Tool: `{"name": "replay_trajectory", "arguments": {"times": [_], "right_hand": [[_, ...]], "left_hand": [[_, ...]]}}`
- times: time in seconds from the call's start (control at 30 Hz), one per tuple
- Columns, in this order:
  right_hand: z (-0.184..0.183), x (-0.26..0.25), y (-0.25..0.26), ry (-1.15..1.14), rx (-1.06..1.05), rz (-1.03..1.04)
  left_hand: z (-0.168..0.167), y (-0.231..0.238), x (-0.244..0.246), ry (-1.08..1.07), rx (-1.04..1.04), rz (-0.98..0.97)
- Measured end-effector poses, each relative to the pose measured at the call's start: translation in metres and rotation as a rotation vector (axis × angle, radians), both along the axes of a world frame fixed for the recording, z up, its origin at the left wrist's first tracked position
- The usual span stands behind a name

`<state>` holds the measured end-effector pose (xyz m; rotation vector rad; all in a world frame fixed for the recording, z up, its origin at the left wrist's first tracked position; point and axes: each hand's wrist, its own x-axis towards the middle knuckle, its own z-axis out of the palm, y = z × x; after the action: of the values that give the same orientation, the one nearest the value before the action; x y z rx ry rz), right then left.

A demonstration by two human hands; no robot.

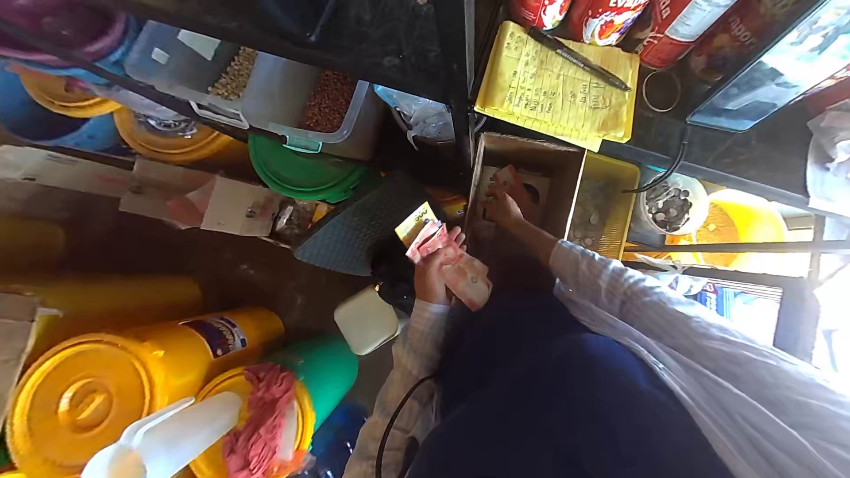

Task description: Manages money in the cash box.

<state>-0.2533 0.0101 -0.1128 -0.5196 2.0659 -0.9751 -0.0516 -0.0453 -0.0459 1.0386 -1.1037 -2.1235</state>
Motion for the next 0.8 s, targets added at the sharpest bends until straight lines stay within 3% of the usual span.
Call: {"name": "replay_trajectory", "arguments": {"times": [0.07,0.17,0.23,0.33,0.47,0.53,0.6,0.73,0.8], "right_hand": [[-0.023,-0.017,-0.005,0.044,0.172,-0.070],[-0.070,-0.051,-0.005,0.214,0.203,-0.209],[-0.080,-0.061,0.001,0.226,0.271,-0.141],[-0.042,-0.069,-0.005,0.096,0.282,-0.046],[-0.019,-0.049,-0.008,-0.210,-0.093,-0.479],[0.010,-0.016,0.014,-0.203,-0.360,-0.442],[0.045,0.028,0.042,-0.175,-0.499,-0.318],[0.092,0.055,0.074,0.026,-0.195,0.011],[0.098,0.039,0.098,0.259,-0.015,-0.033]], "left_hand": [[0.002,-0.001,0.008,0.047,0.047,0.042],[0.012,0.003,0.019,-0.059,-0.013,0.075],[0.016,0.009,0.022,-0.141,-0.042,0.091],[0.006,0.012,0.021,-0.142,-0.007,0.146],[0.000,0.008,0.007,-0.155,0.006,0.229],[-0.001,0.004,-0.005,-0.173,-0.002,0.197],[0.003,0.010,-0.020,-0.140,-0.014,0.111],[0.021,0.031,-0.055,-0.219,-0.092,-0.057],[0.027,0.029,-0.059,-0.160,-0.032,-0.072]]}}
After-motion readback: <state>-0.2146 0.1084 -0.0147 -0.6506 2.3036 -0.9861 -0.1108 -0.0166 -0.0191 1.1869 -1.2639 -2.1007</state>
